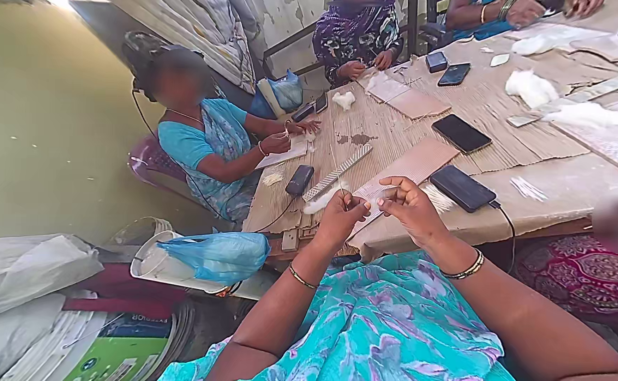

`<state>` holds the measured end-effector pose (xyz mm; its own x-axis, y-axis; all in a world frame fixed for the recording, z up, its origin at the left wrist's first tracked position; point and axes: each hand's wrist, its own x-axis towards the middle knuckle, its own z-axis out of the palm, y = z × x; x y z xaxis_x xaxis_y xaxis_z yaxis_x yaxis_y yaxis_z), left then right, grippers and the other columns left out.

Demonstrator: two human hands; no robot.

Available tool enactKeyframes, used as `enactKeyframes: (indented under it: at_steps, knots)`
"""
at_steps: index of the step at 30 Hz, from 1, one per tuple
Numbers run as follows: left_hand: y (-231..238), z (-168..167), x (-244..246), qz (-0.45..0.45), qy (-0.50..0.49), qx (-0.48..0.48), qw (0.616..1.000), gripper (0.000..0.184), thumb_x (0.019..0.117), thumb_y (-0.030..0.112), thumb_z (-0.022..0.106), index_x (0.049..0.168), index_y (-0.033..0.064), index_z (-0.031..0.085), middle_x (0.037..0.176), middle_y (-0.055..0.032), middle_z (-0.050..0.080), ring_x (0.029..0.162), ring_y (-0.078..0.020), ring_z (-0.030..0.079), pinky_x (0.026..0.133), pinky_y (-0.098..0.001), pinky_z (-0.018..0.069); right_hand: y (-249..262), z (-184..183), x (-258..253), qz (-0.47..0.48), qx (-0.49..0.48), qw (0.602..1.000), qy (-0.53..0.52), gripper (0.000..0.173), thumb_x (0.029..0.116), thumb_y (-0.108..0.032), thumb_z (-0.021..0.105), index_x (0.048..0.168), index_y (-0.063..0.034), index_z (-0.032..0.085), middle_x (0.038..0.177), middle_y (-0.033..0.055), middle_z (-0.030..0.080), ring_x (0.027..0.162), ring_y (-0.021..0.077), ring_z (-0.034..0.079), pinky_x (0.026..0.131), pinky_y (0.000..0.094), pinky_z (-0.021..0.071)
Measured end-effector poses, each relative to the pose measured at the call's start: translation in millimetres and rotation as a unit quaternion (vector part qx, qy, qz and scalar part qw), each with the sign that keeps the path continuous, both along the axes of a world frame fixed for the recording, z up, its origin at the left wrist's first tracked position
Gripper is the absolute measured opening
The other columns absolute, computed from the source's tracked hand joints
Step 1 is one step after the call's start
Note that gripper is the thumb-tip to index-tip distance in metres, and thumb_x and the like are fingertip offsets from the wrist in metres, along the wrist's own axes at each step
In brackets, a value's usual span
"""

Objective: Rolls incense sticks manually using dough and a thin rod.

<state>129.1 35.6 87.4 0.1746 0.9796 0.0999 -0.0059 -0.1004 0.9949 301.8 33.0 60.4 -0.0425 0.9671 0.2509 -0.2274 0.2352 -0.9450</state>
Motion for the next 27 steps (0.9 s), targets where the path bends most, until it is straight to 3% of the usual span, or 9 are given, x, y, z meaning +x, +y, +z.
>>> enactKeyframes:
  at_steps: [5,8,12,16,18,21,27]
  knots:
    - [-2,-1,-5,-0.011,-0.005,-0.034,0.999,0.014,0.1044,0.003,0.053,0.097,0.01,0.044,0.09,-0.0022,0.065,0.078,-0.0113,0.068,0.077,-0.0299,0.0583,1,-2,0,-0.012,-0.011,1.0,0.004,0.037,0.094,0.006,0.064,0.128,-0.0071,0.057,0.089,0.0026,0.065,0.071,0.0084,0.063,0.068,0.0238,0.0552]
    - [-3,-3,-10,-0.008,-0.018,-0.053,0.998,0.014,0.1033,-0.003,0.05,0.099,0.0084,0.043,0.094,-0.0042,0.065,0.08,-0.0129,0.069,0.078,-0.0305,0.0589,2,-1,2,-0.013,-0.019,1.0,0.011,0.037,0.0942,0.006,0.064,0.128,-0.0079,0.057,0.089,0.0017,0.066,0.072,0.0078,0.063,0.068,0.0231,0.055]
    - [-4,-6,-12,0.012,-0.014,-0.058,0.998,0.018,0.0996,-0.008,0.056,0.101,0.0067,0.045,0.089,-0.0045,0.066,0.075,-0.0117,0.069,0.074,-0.0277,0.0593,2,-2,2,-0.012,-0.028,0.999,0.015,0.037,0.0945,0.006,0.063,0.128,-0.0087,0.056,0.089,0.001,0.065,0.072,0.0068,0.061,0.068,0.0219,0.0532]
    - [-5,-8,-12,0.019,-0.029,-0.05,0.998,0.022,0.0964,-0.01,0.06,0.097,0.0075,0.047,0.084,-0.0032,0.068,0.073,-0.0121,0.069,0.072,-0.0277,0.0596,3,-6,-1,0.022,-0.031,0.998,0.043,0.044,0.093,0.003,0.066,0.133,-0.0108,0.053,0.102,0.0015,0.066,0.083,0.0085,0.063,0.078,0.0259,0.0546]
    - [-5,-10,-11,0.014,-0.032,-0.047,0.998,0.024,0.0955,-0.011,0.061,0.095,0.0085,0.046,0.083,-0.003,0.068,0.073,-0.0125,0.069,0.072,-0.0287,0.0599,3,-8,-4,0.048,-0.048,0.997,0.045,0.051,0.0921,0.003,0.067,0.137,-0.0119,0.049,0.111,0.0025,0.066,0.086,0.009,0.064,0.079,0.0263,0.0549]
    - [-5,-12,-10,0.011,-0.023,-0.044,0.999,0.027,0.0945,-0.012,0.062,0.095,0.0086,0.045,0.083,-0.0028,0.069,0.073,-0.012,0.07,0.073,-0.0288,0.06,3,-10,-10,0.066,-0.071,0.994,0.044,0.056,0.091,0.006,0.068,0.14,-0.0102,0.046,0.113,0.0044,0.067,0.086,0.0099,0.066,0.079,0.0268,0.0565]
    - [-7,-12,-12,0.012,-0.017,-0.053,0.998,0.02,0.0993,-0.008,0.055,0.098,0.0084,0.044,0.09,-0.0042,0.069,0.074,-0.0113,0.069,0.072,-0.0277,0.0588,1,-10,-12,0.06,-0.087,0.993,0.051,0.055,0.0897,0.013,0.065,0.138,-0.0076,0.048,0.091,0.0053,0.069,0.075,0.0099,0.067,0.073,0.0261,0.0579]
